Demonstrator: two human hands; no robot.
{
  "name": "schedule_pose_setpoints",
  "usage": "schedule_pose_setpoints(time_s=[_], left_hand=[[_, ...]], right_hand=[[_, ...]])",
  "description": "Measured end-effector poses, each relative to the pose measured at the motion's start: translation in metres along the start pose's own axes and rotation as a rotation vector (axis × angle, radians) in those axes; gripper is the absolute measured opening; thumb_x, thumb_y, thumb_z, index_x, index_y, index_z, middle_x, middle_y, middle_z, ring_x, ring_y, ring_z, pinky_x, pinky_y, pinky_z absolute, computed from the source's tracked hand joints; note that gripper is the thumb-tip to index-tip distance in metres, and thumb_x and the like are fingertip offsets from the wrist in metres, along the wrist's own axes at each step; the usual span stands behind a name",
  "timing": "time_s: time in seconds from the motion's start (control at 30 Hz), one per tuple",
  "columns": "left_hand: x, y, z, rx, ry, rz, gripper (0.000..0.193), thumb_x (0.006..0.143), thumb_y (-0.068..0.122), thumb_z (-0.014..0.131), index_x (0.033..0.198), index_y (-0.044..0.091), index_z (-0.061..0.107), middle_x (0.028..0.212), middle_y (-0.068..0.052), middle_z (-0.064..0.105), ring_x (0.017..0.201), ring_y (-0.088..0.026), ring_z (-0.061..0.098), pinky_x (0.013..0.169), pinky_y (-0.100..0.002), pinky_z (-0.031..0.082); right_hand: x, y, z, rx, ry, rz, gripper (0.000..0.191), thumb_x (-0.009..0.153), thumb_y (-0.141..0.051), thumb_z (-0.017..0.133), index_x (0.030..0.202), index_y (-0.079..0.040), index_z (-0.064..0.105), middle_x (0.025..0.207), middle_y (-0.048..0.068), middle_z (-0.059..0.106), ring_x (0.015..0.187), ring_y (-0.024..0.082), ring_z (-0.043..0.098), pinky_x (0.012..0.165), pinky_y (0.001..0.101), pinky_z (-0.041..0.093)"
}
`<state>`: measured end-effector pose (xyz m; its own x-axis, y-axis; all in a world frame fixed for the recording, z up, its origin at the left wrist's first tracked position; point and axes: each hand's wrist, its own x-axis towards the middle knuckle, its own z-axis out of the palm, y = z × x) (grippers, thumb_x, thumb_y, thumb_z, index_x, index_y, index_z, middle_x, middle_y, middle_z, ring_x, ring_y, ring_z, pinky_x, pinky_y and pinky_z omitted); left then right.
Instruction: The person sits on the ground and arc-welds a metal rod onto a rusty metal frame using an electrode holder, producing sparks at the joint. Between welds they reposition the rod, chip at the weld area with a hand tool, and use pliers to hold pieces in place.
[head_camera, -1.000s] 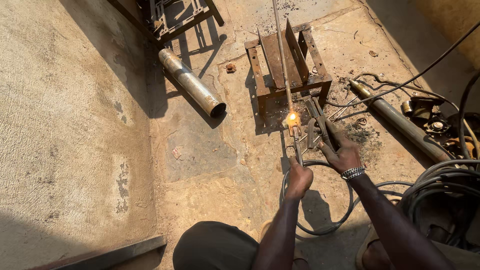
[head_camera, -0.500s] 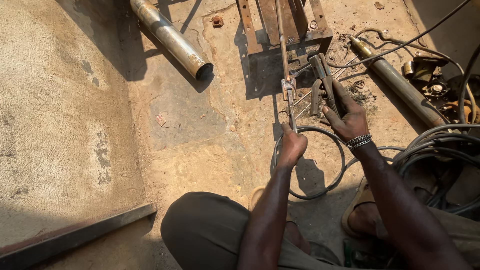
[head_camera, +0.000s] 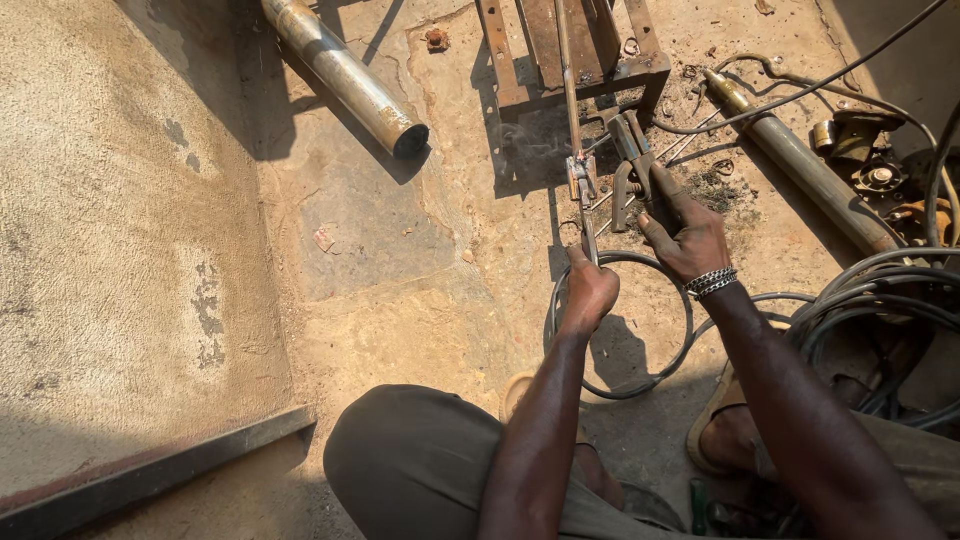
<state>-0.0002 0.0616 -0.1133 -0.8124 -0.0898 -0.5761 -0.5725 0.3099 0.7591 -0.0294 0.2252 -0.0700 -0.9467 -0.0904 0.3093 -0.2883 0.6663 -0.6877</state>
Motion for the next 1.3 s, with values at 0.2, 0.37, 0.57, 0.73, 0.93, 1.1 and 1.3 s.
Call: schedule_pose_setpoints(time_s=[0.2, 0.37, 0.57, 0.73, 0.93, 1.1, 1.3], left_hand=[[-0.003, 0.002, 0.002, 0.099, 0.063, 0.040, 0.058, 0.088, 0.007, 0.058, 0.137, -0.007, 0.031, 0.113, -0.037, 0.063, 0.108, -0.046, 0.066, 0.102, -0.052, 0.047], [-0.009, 0.009, 0.003, 0.113, 0.051, -0.069, 0.068, 0.084, 0.005, 0.064, 0.140, -0.002, 0.026, 0.114, -0.023, 0.057, 0.100, -0.033, 0.065, 0.085, -0.044, 0.057], [-0.014, 0.013, 0.004, 0.184, 0.072, -0.093, 0.072, 0.086, 0.008, 0.067, 0.143, 0.001, 0.023, 0.117, -0.021, 0.049, 0.097, -0.030, 0.062, 0.080, -0.040, 0.057], [-0.016, 0.016, 0.003, 0.200, 0.078, -0.081, 0.071, 0.087, 0.009, 0.066, 0.143, 0.000, 0.022, 0.118, -0.023, 0.050, 0.097, -0.031, 0.063, 0.082, -0.041, 0.056], [-0.021, 0.023, 0.001, 0.214, 0.063, -0.070, 0.067, 0.091, 0.011, 0.062, 0.143, -0.002, 0.021, 0.121, -0.027, 0.046, 0.100, -0.035, 0.062, 0.088, -0.046, 0.053], [-0.023, 0.026, -0.001, 0.236, 0.070, -0.051, 0.065, 0.092, 0.013, 0.062, 0.141, -0.003, 0.022, 0.122, -0.030, 0.047, 0.106, -0.038, 0.061, 0.094, -0.050, 0.051], [-0.029, 0.031, -0.005, 0.224, 0.099, -0.047, 0.068, 0.091, 0.013, 0.063, 0.142, -0.002, 0.022, 0.130, -0.034, 0.045, 0.116, -0.046, 0.059, 0.101, -0.053, 0.049]], right_hand=[[-0.002, 0.003, 0.003, -0.014, 0.015, -0.009, 0.075, 0.096, -0.028, 0.076, 0.163, -0.025, 0.043, 0.105, 0.017, 0.076, 0.089, 0.027, 0.075, 0.080, 0.0431, 0.061], [0.000, 0.002, 0.006, -0.024, -0.012, 0.041, 0.075, 0.096, -0.029, 0.076, 0.163, -0.024, 0.043, 0.104, 0.015, 0.077, 0.086, 0.025, 0.075, 0.077, 0.0397, 0.063], [0.002, -0.002, 0.011, -0.015, -0.023, 0.026, 0.075, 0.094, -0.028, 0.076, 0.162, -0.024, 0.042, 0.105, 0.016, 0.077, 0.085, 0.026, 0.076, 0.076, 0.0400, 0.063], [0.004, -0.001, 0.016, -0.043, -0.040, 0.078, 0.076, 0.092, -0.029, 0.076, 0.160, -0.024, 0.043, 0.105, 0.016, 0.077, 0.085, 0.027, 0.076, 0.076, 0.0406, 0.063], [0.008, 0.001, 0.019, 0.000, -0.010, 0.087, 0.076, 0.088, -0.029, 0.076, 0.157, -0.024, 0.046, 0.106, 0.018, 0.077, 0.089, 0.028, 0.077, 0.081, 0.0421, 0.062], [0.008, 0.003, 0.022, -0.028, -0.010, 0.122, 0.077, 0.085, -0.028, 0.078, 0.155, -0.025, 0.048, 0.107, 0.018, 0.076, 0.092, 0.030, 0.077, 0.080, 0.0421, 0.061], [0.009, -0.002, 0.021, -0.013, -0.028, 0.160, 0.075, 0.085, -0.028, 0.077, 0.154, -0.026, 0.047, 0.107, 0.017, 0.077, 0.091, 0.029, 0.077, 0.080, 0.0395, 0.061]])
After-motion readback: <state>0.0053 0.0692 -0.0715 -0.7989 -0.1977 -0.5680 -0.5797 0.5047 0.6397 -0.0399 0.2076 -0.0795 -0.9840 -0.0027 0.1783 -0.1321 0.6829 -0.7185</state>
